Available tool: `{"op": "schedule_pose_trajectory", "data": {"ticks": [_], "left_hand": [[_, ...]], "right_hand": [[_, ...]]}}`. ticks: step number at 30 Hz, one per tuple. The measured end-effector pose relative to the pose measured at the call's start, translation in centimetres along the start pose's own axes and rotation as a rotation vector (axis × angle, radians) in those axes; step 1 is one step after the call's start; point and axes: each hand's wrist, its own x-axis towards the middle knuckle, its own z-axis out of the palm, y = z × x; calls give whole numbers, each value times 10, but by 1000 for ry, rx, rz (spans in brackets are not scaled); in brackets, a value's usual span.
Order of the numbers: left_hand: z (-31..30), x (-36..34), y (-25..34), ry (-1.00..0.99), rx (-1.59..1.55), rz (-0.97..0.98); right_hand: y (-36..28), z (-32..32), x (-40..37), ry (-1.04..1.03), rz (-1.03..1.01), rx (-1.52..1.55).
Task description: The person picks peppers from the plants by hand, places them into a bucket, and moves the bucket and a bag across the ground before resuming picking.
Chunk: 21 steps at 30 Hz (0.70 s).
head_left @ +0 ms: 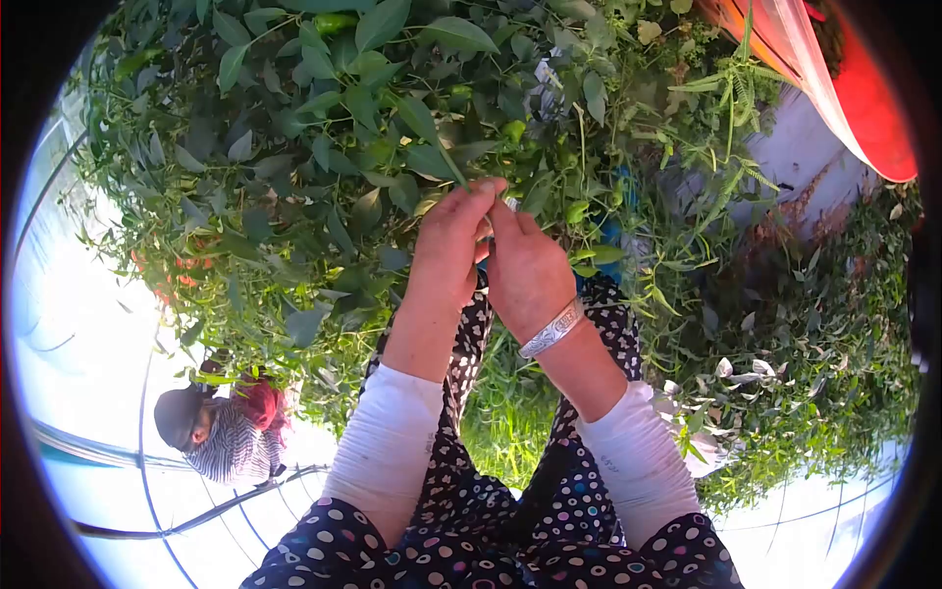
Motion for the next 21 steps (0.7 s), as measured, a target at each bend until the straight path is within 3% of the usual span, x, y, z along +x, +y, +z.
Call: {"op": "schedule_pose_trajectory", "data": {"ticks": [3,4,5,7,9,11,13,15,17,21], "left_hand": [[6,7,-6,31,-12,49],[7,5,-6,39,-8,72],[8,3,-3,48,-6,100],[15,0,3,62,51,119],[15,-1,0,77,105,136],[12,2,-2,53,-17,125],[10,0,0,73,-55,105],[8,-2,1,85,-93,73],[4,-4,-1,87,-199,67],[-7,-3,-8,88,-252,116]], "right_hand": [[2,-9,-5,-6,-74,121],[15,-5,-3,147,-222,256],[25,-11,2,144,-215,251],[35,-34,18,-141,197,710],[43,-55,52,-472,296,692],[64,-53,87,-526,308,765],[83,-63,120,-451,329,520],[126,-65,135,-372,-93,-511],[174,-79,136,-324,243,-580],[244,-127,95,-110,332,-715]]}}
